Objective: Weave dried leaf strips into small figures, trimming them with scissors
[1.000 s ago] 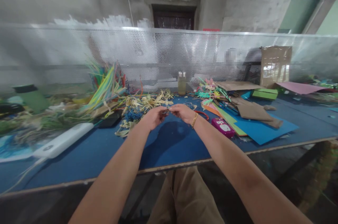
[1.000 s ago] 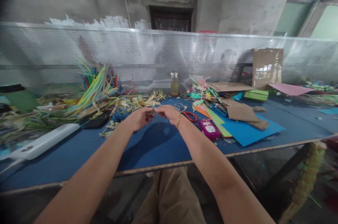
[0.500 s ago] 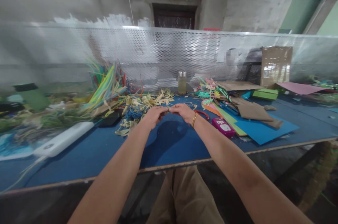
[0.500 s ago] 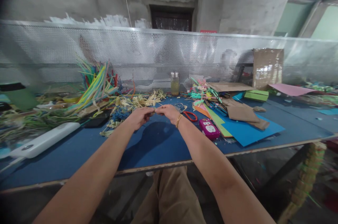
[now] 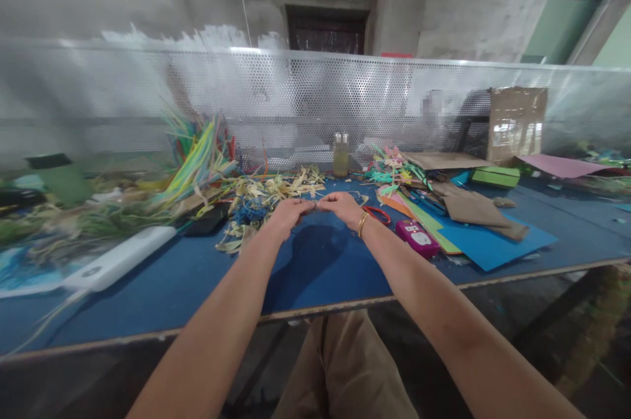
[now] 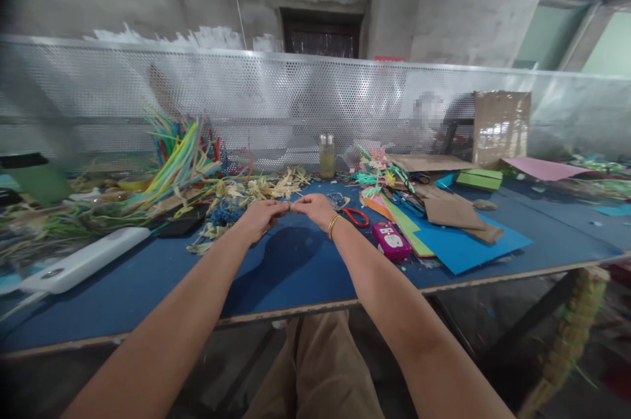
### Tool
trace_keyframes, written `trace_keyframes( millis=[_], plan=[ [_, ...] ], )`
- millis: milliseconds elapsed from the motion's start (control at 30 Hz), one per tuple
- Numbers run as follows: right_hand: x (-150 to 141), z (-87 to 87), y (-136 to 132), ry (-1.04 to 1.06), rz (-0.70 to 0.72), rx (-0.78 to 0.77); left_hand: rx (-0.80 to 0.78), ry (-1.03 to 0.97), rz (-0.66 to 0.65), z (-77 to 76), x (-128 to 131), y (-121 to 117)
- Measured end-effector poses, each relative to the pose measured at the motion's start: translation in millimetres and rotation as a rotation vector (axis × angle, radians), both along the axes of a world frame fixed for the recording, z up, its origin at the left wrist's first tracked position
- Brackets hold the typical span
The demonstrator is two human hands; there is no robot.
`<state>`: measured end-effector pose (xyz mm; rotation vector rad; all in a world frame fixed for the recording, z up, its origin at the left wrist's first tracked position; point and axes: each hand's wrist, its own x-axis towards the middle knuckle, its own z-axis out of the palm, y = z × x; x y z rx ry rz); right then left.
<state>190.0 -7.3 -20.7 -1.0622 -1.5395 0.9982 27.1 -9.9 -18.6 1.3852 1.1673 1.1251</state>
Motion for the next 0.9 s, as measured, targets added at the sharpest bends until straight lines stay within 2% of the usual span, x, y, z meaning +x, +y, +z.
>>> trace_keyframes(
  millis=[267,433,667,900],
  plan=[
    [2.7,-2.7,1.2,-0.147,-0.007,0.050,0.025,0.100,-0.020,-0.5,-0.4,-1.0],
    [3.9,-2.9,2.2,-0.155,-0.037,0.049,0.052,0.129,-0.033,1.3,0.2,-4.0],
    [4.5,-2.8,3.8,-0.171,-0.026,0.038,0.059,0.105,-0.012,2.6,2.6,-7.5],
    [4.9,1.9,-2.3,-0.330,-0.050,0.100,0.069,0.121,-0.008,-0.2,1.8,-5.7]
  ],
)
